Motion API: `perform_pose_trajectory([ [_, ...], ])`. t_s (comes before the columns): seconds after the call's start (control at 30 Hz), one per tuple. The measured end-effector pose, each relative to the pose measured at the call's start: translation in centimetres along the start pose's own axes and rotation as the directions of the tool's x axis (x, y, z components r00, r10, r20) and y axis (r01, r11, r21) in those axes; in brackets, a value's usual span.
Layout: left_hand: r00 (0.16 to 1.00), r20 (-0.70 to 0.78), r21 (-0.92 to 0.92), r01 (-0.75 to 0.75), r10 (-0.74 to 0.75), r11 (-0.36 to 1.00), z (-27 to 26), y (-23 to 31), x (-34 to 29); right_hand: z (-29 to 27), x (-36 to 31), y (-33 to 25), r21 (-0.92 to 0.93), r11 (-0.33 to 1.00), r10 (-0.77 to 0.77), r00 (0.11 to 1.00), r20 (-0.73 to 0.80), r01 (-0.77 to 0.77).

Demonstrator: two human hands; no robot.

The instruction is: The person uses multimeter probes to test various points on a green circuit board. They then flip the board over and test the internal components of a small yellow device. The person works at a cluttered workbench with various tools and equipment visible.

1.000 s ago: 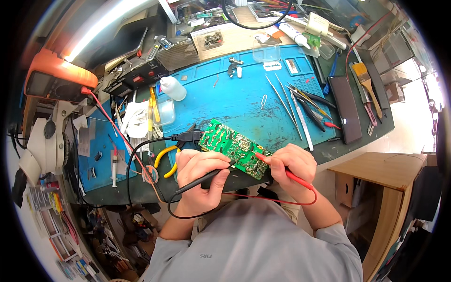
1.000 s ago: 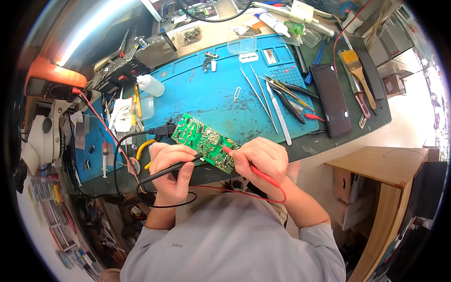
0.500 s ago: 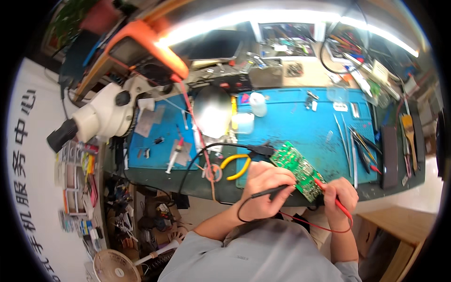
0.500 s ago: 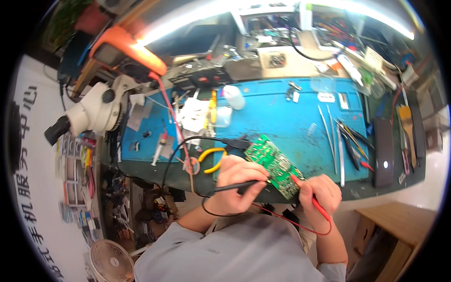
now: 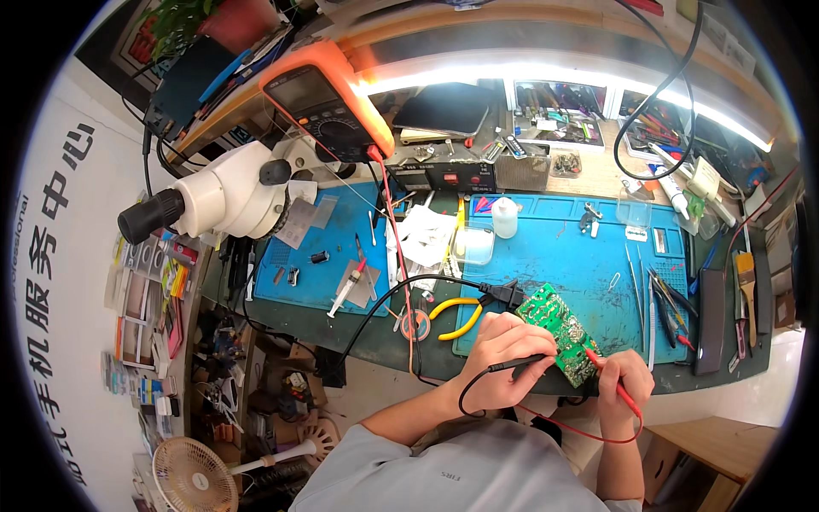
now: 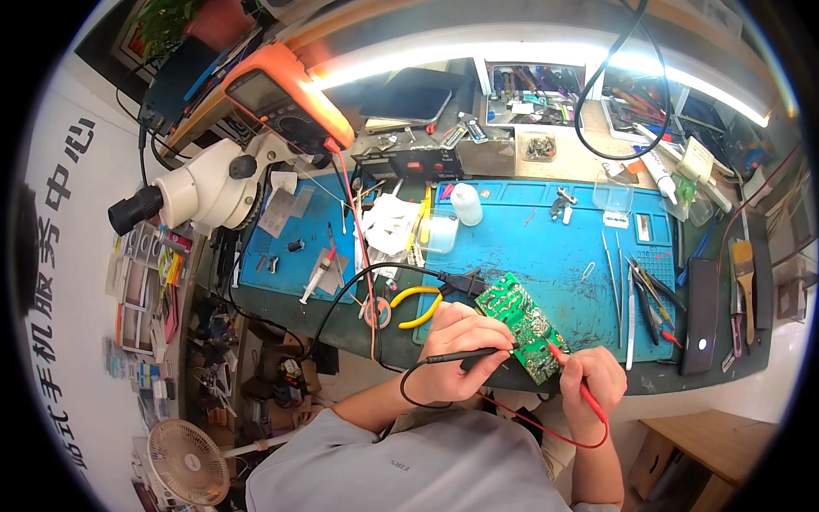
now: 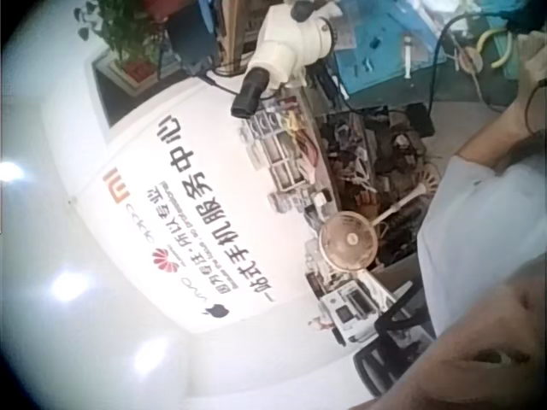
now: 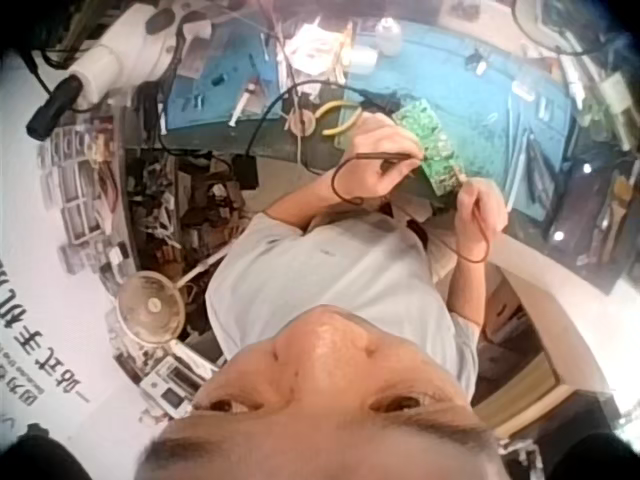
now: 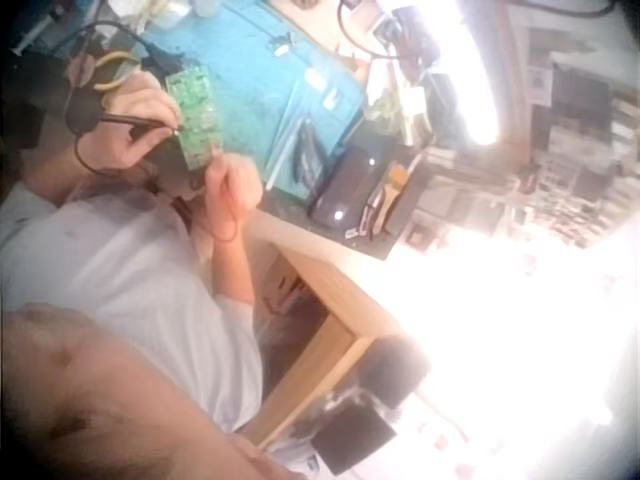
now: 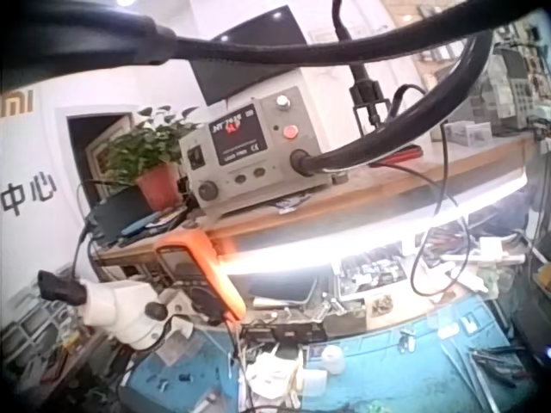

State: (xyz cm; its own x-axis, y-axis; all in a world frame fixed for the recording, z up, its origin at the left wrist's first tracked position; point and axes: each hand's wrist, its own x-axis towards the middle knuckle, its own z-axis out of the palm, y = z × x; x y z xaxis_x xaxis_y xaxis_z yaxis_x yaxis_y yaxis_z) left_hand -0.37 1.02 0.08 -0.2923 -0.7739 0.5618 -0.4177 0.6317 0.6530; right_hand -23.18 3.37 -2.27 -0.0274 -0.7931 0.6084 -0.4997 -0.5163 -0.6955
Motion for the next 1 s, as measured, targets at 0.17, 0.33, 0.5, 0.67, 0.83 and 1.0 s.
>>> perform_pose_trajectory([
  [0.17,1.000,0.003,0.004,-0.005,0.005,1.000,0.03,-0.10,0.03,0.07,0.15,-0.12,0.009,1.000,-0.013,1.000,-0.002,0.013],
  [0.33,1.000,0.004,0.001,0.004,-0.004,1.000,0.02,-0.09,-0.02,0.04,0.14,-0.20,-0.008,1.000,-0.015,1.000,-0.002,0.015],
  [0.5,1.000,-0.006,-0.003,-0.003,0.003,1.000,0.07,-0.08,0.00,0.08,0.07,-0.24,0.006,1.000,0.002,1.000,-0.001,-0.002],
  [0.67,1.000,-0.025,-0.018,-0.016,0.016,1.000,-0.09,-0.04,-0.06,0.08,-0.09,-0.40,-0.005,1.000,0.029,1.000,0.008,-0.029],
  [0.83,0.997,-0.068,-0.041,-0.047,0.044,0.998,-0.26,0.24,0.07,0.07,-0.34,-0.28,-0.020,0.998,0.051,0.999,0.009,-0.051],
  [1.0,0.997,-0.070,-0.056,-0.034,0.030,0.998,-0.06,-0.02,-0.32,0.09,-0.55,-0.22,-0.029,0.996,0.084,0.996,-0.020,-0.084],
])
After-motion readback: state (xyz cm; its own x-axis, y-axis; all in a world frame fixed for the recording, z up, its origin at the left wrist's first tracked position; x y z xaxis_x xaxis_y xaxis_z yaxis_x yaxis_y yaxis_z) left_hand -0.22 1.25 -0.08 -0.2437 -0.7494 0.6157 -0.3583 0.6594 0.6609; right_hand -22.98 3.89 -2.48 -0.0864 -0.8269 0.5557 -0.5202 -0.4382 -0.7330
